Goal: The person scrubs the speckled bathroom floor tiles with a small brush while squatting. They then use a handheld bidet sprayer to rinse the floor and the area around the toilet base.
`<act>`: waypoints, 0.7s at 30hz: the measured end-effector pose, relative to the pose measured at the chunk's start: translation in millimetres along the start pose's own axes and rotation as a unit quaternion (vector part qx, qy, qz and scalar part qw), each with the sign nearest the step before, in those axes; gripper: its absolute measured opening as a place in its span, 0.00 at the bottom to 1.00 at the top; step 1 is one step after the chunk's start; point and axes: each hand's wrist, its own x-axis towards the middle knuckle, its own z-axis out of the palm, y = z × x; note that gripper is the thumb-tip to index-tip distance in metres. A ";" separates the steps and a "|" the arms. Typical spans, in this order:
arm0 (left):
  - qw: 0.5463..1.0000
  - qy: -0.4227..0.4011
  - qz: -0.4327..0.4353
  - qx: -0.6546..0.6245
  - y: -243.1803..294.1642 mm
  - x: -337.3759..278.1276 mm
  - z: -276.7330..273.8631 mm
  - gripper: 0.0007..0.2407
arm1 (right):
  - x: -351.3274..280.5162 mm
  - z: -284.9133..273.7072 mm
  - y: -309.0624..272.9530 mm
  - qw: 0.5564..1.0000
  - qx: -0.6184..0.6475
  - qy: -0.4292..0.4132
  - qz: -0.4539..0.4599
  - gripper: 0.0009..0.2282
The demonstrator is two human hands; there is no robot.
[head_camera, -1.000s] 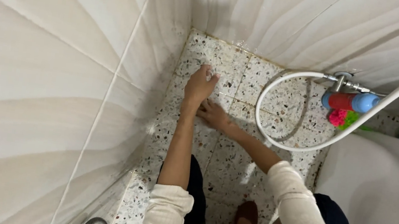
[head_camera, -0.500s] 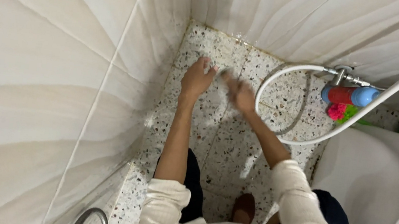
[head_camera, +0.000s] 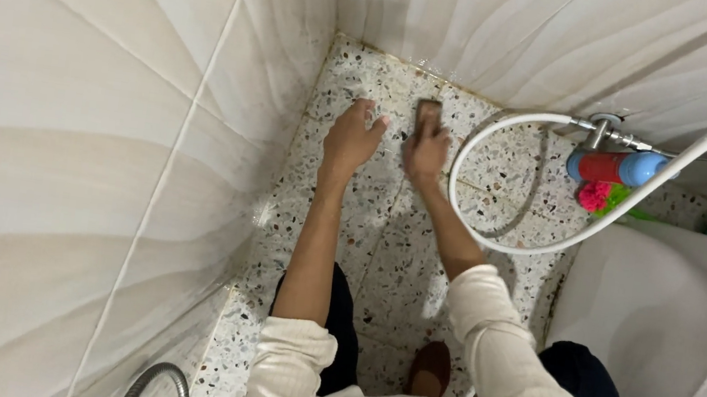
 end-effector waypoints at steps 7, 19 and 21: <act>1.000 -0.009 -0.006 -0.009 -7.7 4.8 5.5 0.23 | -4.1 2.7 -68.9 0.920 0.104 0.033 -0.376 0.30; 0.998 -0.045 -0.037 -0.014 -24.8 12.2 18.5 0.23 | -0.3 54.6 -57.4 0.941 0.040 0.000 -0.336 0.38; 0.999 -0.034 -0.030 -0.003 -15.7 8.0 15.5 0.23 | 45.3 65.7 -22.9 0.968 -0.002 -0.049 -0.245 0.35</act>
